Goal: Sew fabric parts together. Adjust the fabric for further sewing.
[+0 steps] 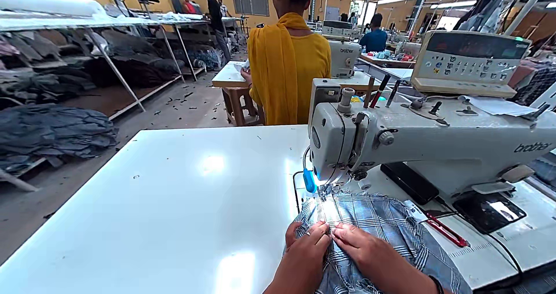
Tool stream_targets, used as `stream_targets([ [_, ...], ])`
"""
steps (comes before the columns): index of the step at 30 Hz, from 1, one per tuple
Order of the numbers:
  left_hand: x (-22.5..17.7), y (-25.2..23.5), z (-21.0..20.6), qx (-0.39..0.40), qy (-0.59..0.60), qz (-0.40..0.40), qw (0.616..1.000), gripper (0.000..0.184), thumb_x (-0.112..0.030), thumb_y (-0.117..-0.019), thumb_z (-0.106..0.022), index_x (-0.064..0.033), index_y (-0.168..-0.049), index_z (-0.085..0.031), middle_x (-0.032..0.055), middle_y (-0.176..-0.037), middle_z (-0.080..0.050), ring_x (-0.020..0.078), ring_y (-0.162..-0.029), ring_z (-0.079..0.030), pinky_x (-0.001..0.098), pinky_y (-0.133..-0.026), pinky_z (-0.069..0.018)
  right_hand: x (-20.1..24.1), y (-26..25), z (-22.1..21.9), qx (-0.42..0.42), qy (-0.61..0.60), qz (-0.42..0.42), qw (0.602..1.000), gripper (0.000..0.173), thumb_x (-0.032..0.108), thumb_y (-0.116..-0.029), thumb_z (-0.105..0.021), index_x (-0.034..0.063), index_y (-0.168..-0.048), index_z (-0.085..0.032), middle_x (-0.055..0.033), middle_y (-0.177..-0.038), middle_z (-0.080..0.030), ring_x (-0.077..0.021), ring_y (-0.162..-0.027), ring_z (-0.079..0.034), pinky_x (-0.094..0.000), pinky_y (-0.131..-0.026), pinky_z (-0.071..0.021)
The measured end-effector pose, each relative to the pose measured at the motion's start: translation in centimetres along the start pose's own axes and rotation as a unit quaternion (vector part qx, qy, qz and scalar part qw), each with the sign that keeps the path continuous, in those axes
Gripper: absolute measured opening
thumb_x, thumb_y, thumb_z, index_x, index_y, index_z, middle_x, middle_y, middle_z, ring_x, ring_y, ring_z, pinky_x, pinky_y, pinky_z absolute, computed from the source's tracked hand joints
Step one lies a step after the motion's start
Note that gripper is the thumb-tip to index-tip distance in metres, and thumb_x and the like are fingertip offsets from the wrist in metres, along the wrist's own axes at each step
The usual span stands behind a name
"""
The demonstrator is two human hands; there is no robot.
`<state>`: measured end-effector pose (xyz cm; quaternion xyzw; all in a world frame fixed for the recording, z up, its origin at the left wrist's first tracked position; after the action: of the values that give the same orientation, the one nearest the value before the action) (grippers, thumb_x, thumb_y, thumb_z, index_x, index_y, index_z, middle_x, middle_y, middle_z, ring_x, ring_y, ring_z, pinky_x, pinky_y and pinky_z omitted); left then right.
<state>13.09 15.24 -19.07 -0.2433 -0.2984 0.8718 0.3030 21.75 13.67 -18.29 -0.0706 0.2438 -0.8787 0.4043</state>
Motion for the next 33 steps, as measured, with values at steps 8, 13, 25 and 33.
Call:
stream_targets([
  [8, 0.3, 0.3, -0.2, 0.014, -0.002, -0.016, 1.000, 0.033, 0.001, -0.0830, -0.059, -0.0156, -0.102, -0.081, 0.0018, -0.113, -0.078, 0.0183, -0.106, -0.074, 0.0583, -0.093, -0.0478, -0.1, 0.2, 0.3, 0.001, -0.042, 0.023, 0.999, 0.024, -0.006, -0.0898, -0.057, 0.0020, -0.102, -0.076, -0.0093, -0.109, -0.076, -0.0196, -0.110, -0.071, -0.0254, -0.098, -0.0529],
  [13, 0.0, 0.3, 0.2, 0.043, 0.029, -0.032, 0.998, 0.030, 0.000, -0.0859, -0.061, -0.0177, -0.100, -0.080, 0.0038, -0.114, -0.078, 0.0181, -0.110, -0.073, 0.0566, -0.096, -0.0440, -0.4, 0.7, 0.1, 0.026, -0.072, 0.018, 0.997, 0.026, -0.007, -0.0928, -0.054, 0.0005, -0.108, -0.074, -0.0110, -0.114, -0.075, -0.0220, -0.117, -0.069, -0.0272, -0.102, -0.0511],
  [25, 0.9, -0.5, -0.4, 0.042, -0.015, -0.043, 0.998, 0.030, -0.002, -0.0906, -0.058, -0.0209, -0.103, -0.078, -0.0020, -0.115, -0.077, 0.0100, -0.112, -0.070, 0.0456, -0.098, -0.0398, -1.1, 0.4, -0.5, 0.047, -0.081, -0.004, 0.996, 0.026, -0.007, -0.0969, -0.051, -0.0035, -0.112, -0.071, -0.0143, -0.120, -0.073, -0.0244, -0.123, -0.066, -0.0289, -0.108, -0.0468],
  [33, 3.0, -1.8, -1.2, 0.009, -0.029, -0.065, 0.997, 0.034, -0.005, -0.0903, -0.051, -0.0229, -0.102, -0.077, -0.0028, -0.112, -0.078, 0.0118, -0.104, -0.072, 0.0459, -0.093, -0.0435, -2.8, -1.0, -1.3, 0.006, -0.042, 0.001, 0.999, 0.029, -0.006, -0.0967, -0.049, 0.0000, -0.114, -0.071, -0.0120, -0.121, -0.073, -0.0215, -0.121, -0.067, -0.0273, -0.106, -0.0484],
])
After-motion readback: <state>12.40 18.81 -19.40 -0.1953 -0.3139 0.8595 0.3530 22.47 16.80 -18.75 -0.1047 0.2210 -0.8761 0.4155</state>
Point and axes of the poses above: each hand's wrist, its own y-axis away from the middle knuckle, its own z-axis out of the back of the hand, x = y × z, the point moved 10 cm from there along -y, towards the middle knuckle
